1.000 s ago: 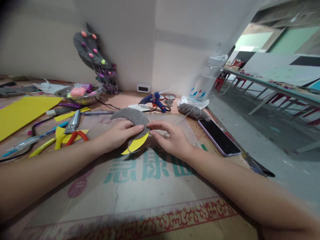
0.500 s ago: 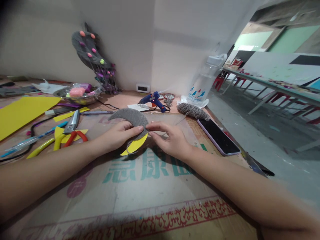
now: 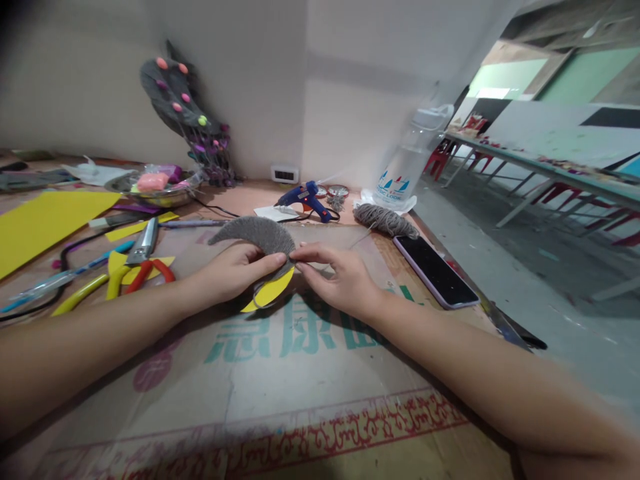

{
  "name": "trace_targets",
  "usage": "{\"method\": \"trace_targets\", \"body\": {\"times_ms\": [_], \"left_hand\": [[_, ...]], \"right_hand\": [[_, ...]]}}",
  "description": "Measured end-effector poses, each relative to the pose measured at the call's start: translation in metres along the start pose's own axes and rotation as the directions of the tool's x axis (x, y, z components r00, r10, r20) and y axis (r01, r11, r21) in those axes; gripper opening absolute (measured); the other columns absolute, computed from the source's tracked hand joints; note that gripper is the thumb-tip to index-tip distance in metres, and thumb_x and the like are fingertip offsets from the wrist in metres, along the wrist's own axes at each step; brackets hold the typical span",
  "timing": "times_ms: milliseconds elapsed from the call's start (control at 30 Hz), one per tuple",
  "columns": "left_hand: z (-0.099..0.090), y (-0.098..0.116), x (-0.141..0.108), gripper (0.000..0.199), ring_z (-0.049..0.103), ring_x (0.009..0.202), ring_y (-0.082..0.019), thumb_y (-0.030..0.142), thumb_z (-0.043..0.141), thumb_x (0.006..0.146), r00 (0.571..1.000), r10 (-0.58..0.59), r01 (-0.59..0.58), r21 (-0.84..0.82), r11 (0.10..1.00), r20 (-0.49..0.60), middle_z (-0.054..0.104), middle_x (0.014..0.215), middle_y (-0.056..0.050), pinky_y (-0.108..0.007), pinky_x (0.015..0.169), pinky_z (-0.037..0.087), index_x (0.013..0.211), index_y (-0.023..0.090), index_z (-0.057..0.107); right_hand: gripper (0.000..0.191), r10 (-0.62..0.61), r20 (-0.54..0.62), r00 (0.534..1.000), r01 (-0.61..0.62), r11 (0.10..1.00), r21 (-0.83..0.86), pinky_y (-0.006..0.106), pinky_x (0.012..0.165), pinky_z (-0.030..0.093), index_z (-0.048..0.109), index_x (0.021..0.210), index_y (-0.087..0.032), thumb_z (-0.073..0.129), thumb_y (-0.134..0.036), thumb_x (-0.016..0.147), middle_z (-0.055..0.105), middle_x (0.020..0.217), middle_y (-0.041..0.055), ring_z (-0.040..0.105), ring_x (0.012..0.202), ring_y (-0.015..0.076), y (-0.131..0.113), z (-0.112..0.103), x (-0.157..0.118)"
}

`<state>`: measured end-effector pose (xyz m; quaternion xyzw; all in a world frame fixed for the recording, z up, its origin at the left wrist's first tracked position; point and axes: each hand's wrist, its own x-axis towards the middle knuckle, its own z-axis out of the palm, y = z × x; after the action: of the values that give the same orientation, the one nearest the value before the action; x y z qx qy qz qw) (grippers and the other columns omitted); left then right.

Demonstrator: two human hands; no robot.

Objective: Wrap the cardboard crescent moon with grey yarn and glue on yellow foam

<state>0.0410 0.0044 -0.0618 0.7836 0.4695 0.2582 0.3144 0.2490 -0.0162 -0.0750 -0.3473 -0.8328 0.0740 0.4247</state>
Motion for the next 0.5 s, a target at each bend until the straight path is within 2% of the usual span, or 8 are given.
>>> {"method": "trace_targets", "body": {"times_ms": [167,367,433,500], "left_hand": [[0.0000,0.0004,-0.0013,0.057,0.040,0.049,-0.011,0.065,0.044,0.084,1.000,-0.002,0.002,0.026,1.000,0.011,0.044,0.054,0.002,-0.026,0.047,0.025,0.053,0.018,0.047],[0.0009,-0.0005,-0.0002,0.056,0.041,0.049,-0.012,0.065,0.046,0.083,0.999,-0.040,0.039,0.039,0.998,0.008,0.045,0.053,0.001,-0.025,0.045,0.024,0.053,0.018,0.049],[0.0032,-0.0035,0.0018,0.055,0.044,0.051,-0.013,0.066,0.048,0.082,0.998,-0.064,0.064,-0.019,0.998,-0.002,0.048,0.054,0.000,-0.025,0.045,0.027,0.056,0.017,0.052],[0.0062,-0.0072,0.0042,0.052,0.049,0.053,-0.013,0.064,0.049,0.082,0.996,-0.084,0.085,-0.150,0.985,0.015,0.053,0.056,-0.001,-0.024,0.047,0.033,0.063,0.016,0.058]], "right_hand": [[0.016,-0.028,-0.008,1.000,0.028,1.000,0.009,0.028,0.090,0.058,0.070,0.100,-0.017,0.061,-0.016,0.087,0.076,0.096,0.0063,0.071,0.100,0.0174,0.0003,-0.0002,-0.0002],[0.018,-0.004,0.007,1.000,0.004,1.000,0.007,0.030,0.092,0.058,0.071,0.100,-0.018,0.058,-0.015,0.088,0.076,0.099,0.0054,0.070,0.103,0.0184,0.0027,0.0006,-0.0007],[0.020,0.008,0.011,1.000,-0.008,1.000,0.013,0.032,0.093,0.057,0.071,0.103,-0.020,0.057,-0.015,0.089,0.076,0.103,0.0045,0.070,0.103,0.0184,0.0035,-0.0001,-0.0004],[0.025,0.006,0.044,0.999,-0.007,1.000,0.017,0.034,0.094,0.056,0.069,0.108,-0.022,0.052,-0.013,0.091,0.074,0.109,0.0040,0.069,0.105,0.0179,0.0032,-0.0020,0.0002]]}}
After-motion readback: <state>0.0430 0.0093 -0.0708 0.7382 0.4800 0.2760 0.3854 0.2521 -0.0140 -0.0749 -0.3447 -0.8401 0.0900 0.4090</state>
